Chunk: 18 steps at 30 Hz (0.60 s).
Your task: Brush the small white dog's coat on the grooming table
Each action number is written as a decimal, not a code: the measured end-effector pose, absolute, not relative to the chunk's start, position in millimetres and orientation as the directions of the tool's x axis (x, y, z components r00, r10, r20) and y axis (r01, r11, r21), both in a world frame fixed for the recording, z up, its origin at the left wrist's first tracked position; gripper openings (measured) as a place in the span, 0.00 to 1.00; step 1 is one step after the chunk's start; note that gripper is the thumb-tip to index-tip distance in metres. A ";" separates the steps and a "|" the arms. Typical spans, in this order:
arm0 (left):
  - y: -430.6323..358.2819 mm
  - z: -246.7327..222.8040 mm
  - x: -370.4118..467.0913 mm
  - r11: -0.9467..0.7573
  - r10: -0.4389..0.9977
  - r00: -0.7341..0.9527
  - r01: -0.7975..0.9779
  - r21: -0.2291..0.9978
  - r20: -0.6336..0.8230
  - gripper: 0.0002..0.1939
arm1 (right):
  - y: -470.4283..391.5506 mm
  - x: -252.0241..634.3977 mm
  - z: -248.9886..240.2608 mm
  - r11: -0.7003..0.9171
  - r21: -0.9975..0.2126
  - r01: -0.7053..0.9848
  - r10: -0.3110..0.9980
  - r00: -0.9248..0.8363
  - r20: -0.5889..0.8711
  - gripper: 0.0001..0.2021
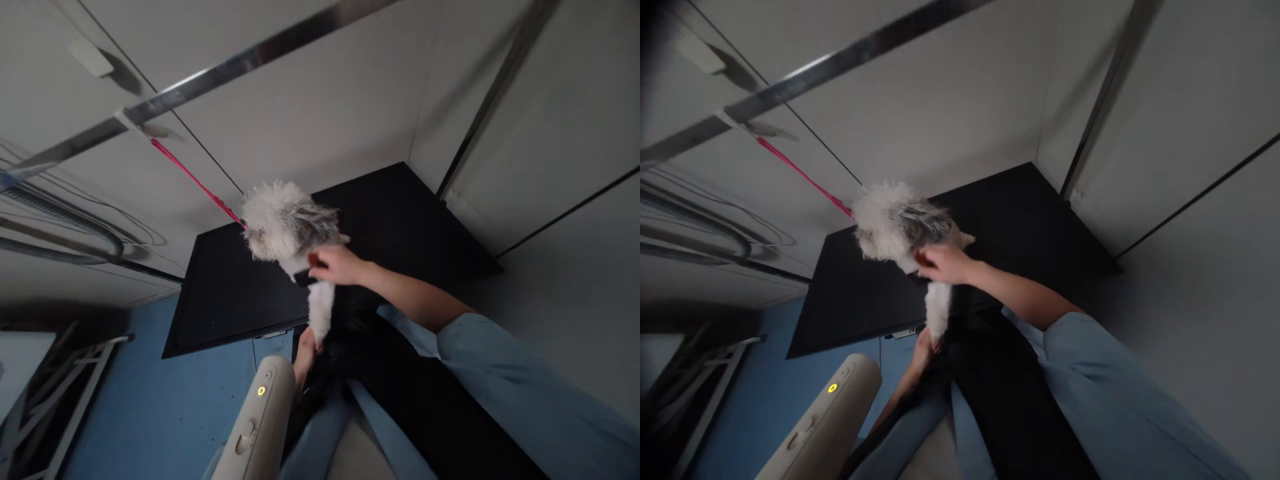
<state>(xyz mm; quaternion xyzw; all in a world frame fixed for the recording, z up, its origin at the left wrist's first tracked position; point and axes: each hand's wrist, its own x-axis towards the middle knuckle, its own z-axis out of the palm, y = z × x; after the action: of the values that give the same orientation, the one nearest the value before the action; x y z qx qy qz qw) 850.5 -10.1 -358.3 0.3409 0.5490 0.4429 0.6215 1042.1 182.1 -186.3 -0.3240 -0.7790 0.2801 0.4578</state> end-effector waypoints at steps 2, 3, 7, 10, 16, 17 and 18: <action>-7.4 -363.0 857.8 0.346 0.937 0.000 -0.151 0.926 -0.350 0.32 | 185.9 1040.5 -174.5 0.650 -0.693 0.311 0.748 -0.422 0.513 0.13; -6.9 -365.5 861.8 0.331 0.942 -0.004 -0.141 0.933 -0.335 0.32 | 187.3 1040.5 -169.7 0.643 -0.688 0.336 0.762 -0.365 0.535 0.12; -7.9 -376.3 872.6 0.290 0.957 0.010 -0.056 0.955 -0.290 0.31 | 188.7 1045.9 -161.0 0.704 -0.646 0.295 0.707 -0.367 0.604 0.09; 9.2 -370.2 860.1 0.251 0.962 0.104 0.042 0.967 -0.254 0.28 | 190.7 1053.4 -163.5 0.692 -0.658 0.297 0.716 -0.402 0.571 0.10; 151.2 -279.9 801.7 -0.113 0.980 -0.160 0.039 0.993 0.118 0.17 | 204.3 1055.2 -183.5 0.583 -0.791 0.184 0.812 -0.126 0.570 0.11; 179.0 -263.2 799.6 -0.189 0.965 -0.187 -0.015 0.982 0.183 0.19 | 205.9 1055.7 -190.3 0.534 -0.833 0.144 0.845 -0.112 0.522 0.13; 203.2 -249.2 801.0 -0.236 0.957 -0.182 -0.042 0.971 0.225 0.19 | 206.2 1058.3 -197.9 0.479 -0.871 0.111 0.878 -0.029 0.478 0.14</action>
<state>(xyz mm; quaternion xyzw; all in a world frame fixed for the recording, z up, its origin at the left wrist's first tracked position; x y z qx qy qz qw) 801.0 203.2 -249.2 0.4928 0.4645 0.6125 0.4077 1058.3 206.2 -197.9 -0.3884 -0.6362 0.3314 0.5784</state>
